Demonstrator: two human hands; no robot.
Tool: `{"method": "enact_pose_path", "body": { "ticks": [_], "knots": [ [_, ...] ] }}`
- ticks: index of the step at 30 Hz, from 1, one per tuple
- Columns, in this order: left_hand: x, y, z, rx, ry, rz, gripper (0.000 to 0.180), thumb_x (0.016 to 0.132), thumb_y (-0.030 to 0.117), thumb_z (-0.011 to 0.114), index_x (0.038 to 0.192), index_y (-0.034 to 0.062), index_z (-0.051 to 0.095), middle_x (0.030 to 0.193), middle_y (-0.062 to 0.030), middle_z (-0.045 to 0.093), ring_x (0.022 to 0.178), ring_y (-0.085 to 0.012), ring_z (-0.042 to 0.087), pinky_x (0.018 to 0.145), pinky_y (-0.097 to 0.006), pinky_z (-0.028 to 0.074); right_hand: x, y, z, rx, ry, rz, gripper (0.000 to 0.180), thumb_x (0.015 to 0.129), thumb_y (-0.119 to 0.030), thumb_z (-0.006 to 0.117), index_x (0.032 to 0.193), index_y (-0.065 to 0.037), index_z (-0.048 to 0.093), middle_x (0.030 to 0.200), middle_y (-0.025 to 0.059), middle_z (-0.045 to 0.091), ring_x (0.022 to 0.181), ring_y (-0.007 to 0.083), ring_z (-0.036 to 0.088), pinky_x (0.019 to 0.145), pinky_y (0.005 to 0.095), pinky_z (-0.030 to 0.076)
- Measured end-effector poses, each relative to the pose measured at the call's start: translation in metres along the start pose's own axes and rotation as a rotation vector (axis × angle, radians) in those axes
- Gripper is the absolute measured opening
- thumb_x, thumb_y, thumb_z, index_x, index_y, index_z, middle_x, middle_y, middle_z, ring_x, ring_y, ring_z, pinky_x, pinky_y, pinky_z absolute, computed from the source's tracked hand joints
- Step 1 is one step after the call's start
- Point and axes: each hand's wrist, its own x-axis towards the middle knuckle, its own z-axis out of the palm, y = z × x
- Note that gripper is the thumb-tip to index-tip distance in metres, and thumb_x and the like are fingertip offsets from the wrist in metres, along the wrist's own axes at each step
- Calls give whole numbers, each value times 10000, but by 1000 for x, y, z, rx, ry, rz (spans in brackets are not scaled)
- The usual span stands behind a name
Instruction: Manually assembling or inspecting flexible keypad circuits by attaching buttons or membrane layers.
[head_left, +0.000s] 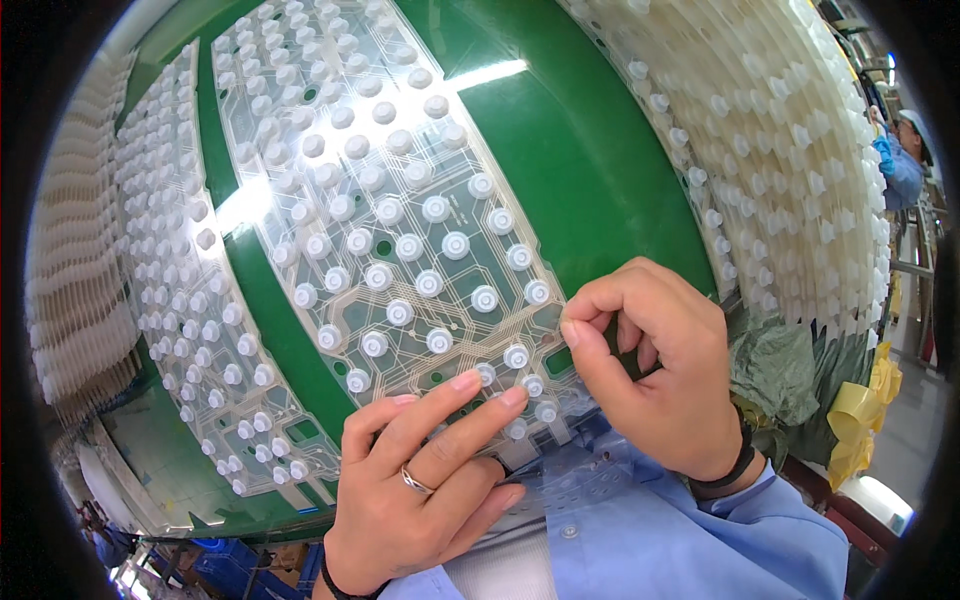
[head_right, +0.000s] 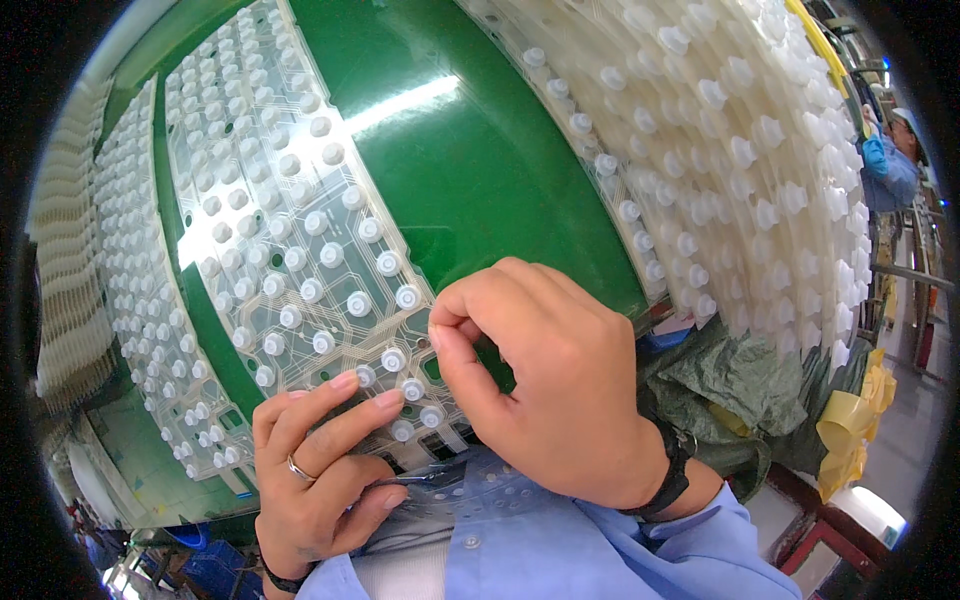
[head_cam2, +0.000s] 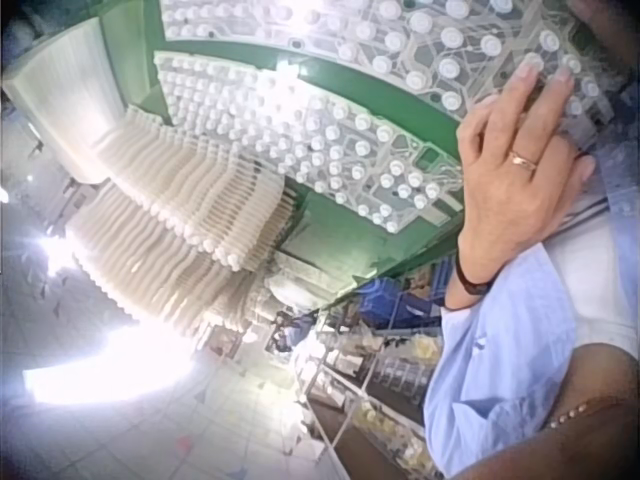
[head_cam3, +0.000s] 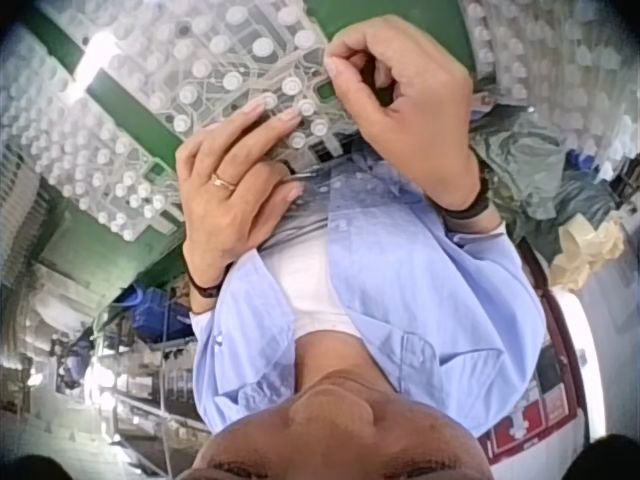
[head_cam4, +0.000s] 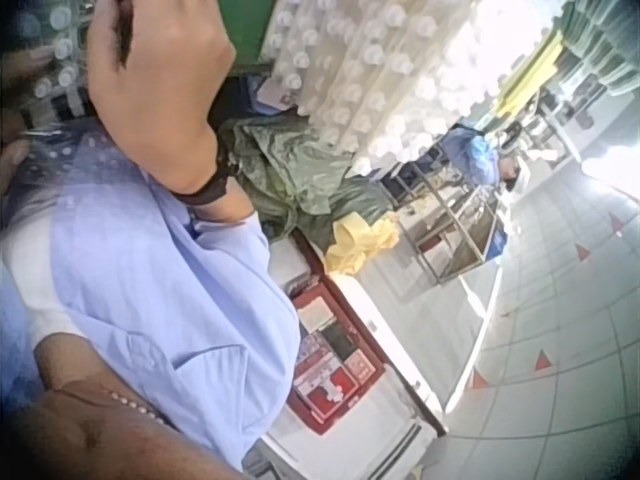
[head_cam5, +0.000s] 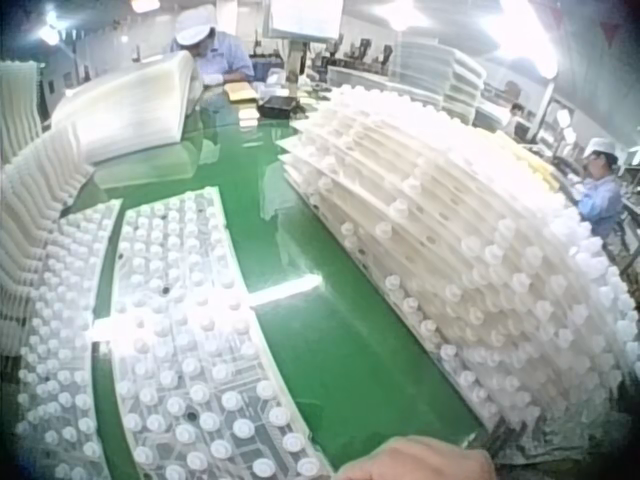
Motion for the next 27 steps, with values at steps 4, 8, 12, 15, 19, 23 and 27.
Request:
{"method": "enact_pose_path", "body": {
  "ticks": [4, 8, 12, 15, 19, 23, 27],
  "knots": [
    [0, 1, 2, -19, 16, 4, 230, 783, 322, 720, 715, 135, 605, 1255, -47, 662, 1218, -301, 553, 942, -440, 392, -4, 5, 1, -78, 8, -73, 174, 797, -12, 697, 926, -52, 588, 793, 74, 567, 640, 215, 588, 541, 319, 448],
    [2, 1, 3, -36, 41, 6, 230, 782, 309, 722, 708, 128, 600, 1251, -54, 663, 1218, -309, 554, 939, -451, 401, -5, -5, -5, 127, 48, 247, 314, 830, 8, 689, 1103, -25, 537, 817, 74, 527, 618, 154, 541, 540, 281, 434],
    [-1, 2, -1, -63, 114, 52, 237, 798, 307, 714, 703, 121, 602, 1201, -57, 686, 1211, -310, 559, 939, -457, 406, -17, 8, -10, 432, 86, 191, 465, 817, -38, 740, 1231, -14, 530, 960, 78, 586, 709, 150, 573, 628, 281, 476],
    [-13, 4, -6, -94, 228, 71, 199, 780, 265, 742, 738, 106, 629, 1160, -61, 703, 1114, -270, 612, 890, -405, 442, -32, -8, -33, 367, -224, -155, 479, 807, -85, 762, 1237, -7, 569, 1098, 112, 627, 882, 222, 630, 783, 331, 502],
    [-39, 11, -15, -275, 269, -96, 193, 755, 230, 773, 832, 76, 686, 1086, -111, 720, 902, -254, 678, 749, -354, 500, -60, -20, -20, 561, -481, -72, 267, 829, -34, 731, 1085, -2, 665, 991, 126, 666, 898, 255, 647, 750, 310, 515],
    [-56, 30, -16, -274, 310, -202, 277, 722, 187, 836, 913, 43, 697, 886, -77, 720, 722, -227, 686, 600, -302, 510, -66, -31, -2, 558, -418, -24, 230, 836, 0, 717, 1059, 10, 660, 931, 113, 653, 811, 190, 643, 692, 281, 513],
    [-78, 31, -5, -418, 416, -353, 166, 717, 77, 830, 825, 31, 713, 715, -64, 684, 586, -185, 655, 515, -268, 493, -72, -40, 13, 682, -360, -7, 168, 846, 0, 713, 1008, 16, 670, 896, 106, 656, 786, 167, 638, 675, 278, 509]
  ]
}}
